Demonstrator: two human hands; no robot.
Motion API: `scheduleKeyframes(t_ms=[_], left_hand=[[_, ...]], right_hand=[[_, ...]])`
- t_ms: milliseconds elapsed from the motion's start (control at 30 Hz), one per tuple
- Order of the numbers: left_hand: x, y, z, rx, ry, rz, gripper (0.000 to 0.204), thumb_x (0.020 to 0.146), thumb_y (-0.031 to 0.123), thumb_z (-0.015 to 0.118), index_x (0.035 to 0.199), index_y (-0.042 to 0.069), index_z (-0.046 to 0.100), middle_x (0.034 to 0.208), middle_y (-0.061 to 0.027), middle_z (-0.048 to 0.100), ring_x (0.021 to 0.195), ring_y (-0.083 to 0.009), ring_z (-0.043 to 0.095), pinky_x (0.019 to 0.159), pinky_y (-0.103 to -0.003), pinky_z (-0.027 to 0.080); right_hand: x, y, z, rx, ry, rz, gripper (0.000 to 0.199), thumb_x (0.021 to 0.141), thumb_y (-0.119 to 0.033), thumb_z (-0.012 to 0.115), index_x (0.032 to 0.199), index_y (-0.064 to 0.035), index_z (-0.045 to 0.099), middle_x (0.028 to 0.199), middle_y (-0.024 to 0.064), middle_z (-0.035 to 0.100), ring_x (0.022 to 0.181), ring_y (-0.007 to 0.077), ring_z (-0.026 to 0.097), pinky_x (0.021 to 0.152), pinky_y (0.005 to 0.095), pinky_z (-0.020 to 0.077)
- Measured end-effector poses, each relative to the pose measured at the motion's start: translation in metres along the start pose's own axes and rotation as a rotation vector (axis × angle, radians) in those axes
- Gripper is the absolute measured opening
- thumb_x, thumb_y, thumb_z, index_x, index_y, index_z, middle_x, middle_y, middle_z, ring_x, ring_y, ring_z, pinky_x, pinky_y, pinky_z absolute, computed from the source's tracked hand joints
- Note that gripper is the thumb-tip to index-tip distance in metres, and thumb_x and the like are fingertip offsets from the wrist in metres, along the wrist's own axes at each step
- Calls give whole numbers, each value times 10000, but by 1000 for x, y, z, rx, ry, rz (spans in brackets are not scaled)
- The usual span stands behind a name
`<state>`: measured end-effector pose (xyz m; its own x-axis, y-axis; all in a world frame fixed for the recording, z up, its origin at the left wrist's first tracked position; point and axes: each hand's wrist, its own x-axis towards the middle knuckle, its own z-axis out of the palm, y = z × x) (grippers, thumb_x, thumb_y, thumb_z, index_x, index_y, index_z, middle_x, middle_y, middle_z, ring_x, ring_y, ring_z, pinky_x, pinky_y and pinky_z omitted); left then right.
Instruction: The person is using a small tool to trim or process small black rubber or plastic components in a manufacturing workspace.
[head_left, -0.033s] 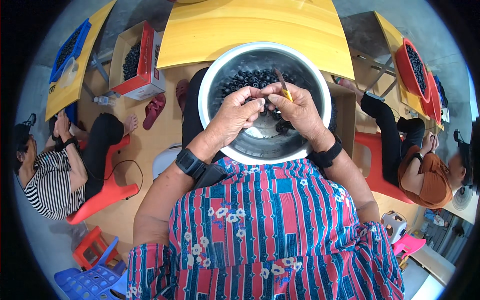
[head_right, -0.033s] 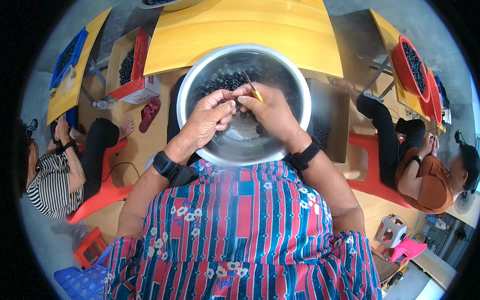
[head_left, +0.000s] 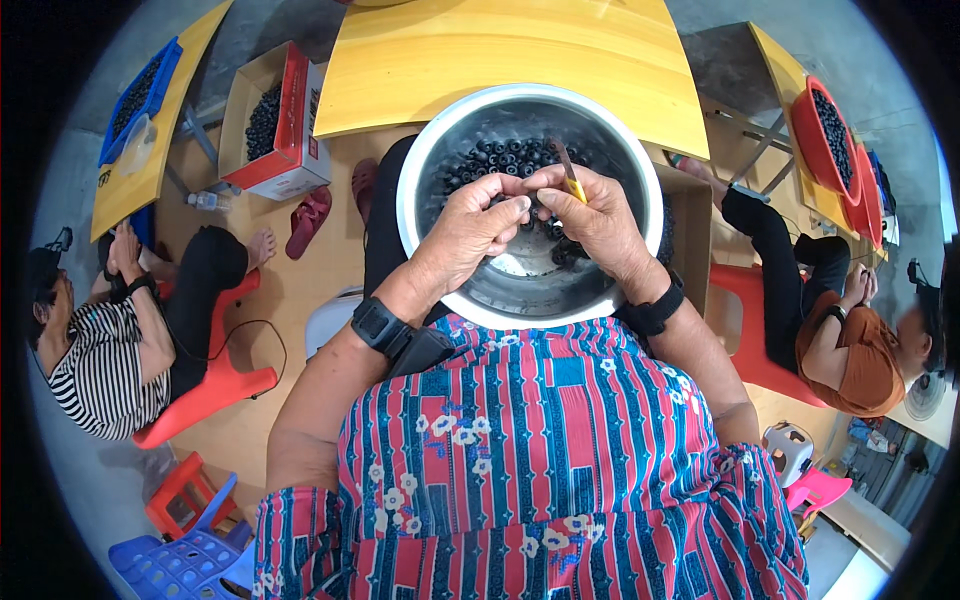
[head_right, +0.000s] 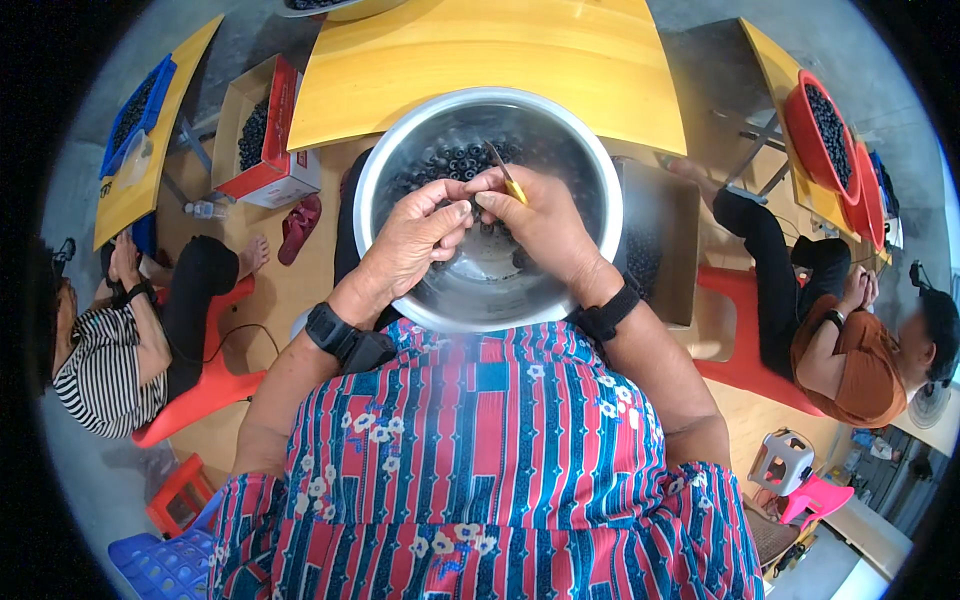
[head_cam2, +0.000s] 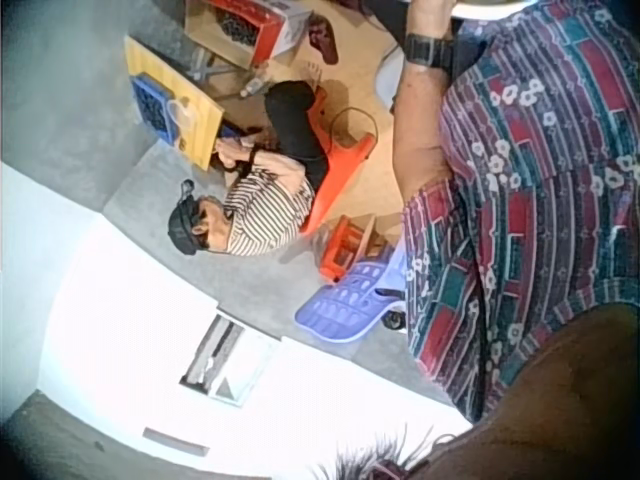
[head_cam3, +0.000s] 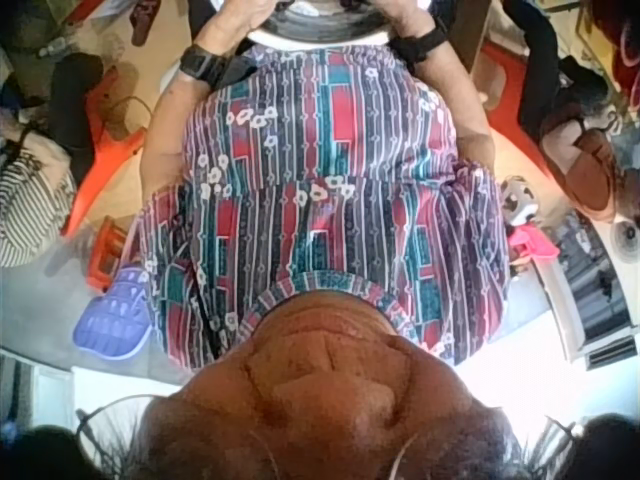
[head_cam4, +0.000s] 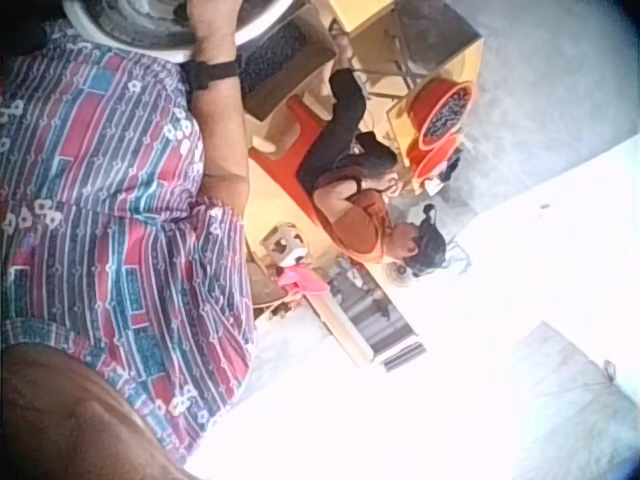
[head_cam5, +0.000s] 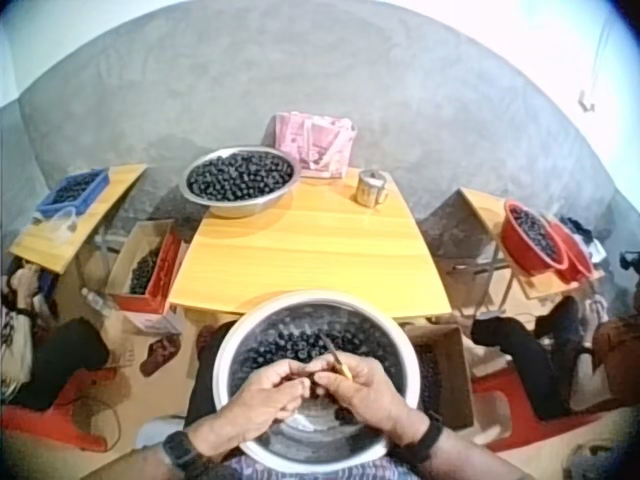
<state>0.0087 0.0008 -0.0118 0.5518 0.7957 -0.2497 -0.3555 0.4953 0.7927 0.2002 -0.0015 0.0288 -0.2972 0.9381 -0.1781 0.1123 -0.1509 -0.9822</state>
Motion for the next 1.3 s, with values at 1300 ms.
scheduleKeyframes(t_ms=[1300], left_hand=[[-6,0,-8,-230,-121,38,229,1014,187,555,1191,52,501,925,-1,532,680,-32,428,584,-161,369]], right_hand=[[-11,8,7,-791,161,-502,218,871,-285,689,945,-82,667,802,105,594,700,321,628,597,398,498]])
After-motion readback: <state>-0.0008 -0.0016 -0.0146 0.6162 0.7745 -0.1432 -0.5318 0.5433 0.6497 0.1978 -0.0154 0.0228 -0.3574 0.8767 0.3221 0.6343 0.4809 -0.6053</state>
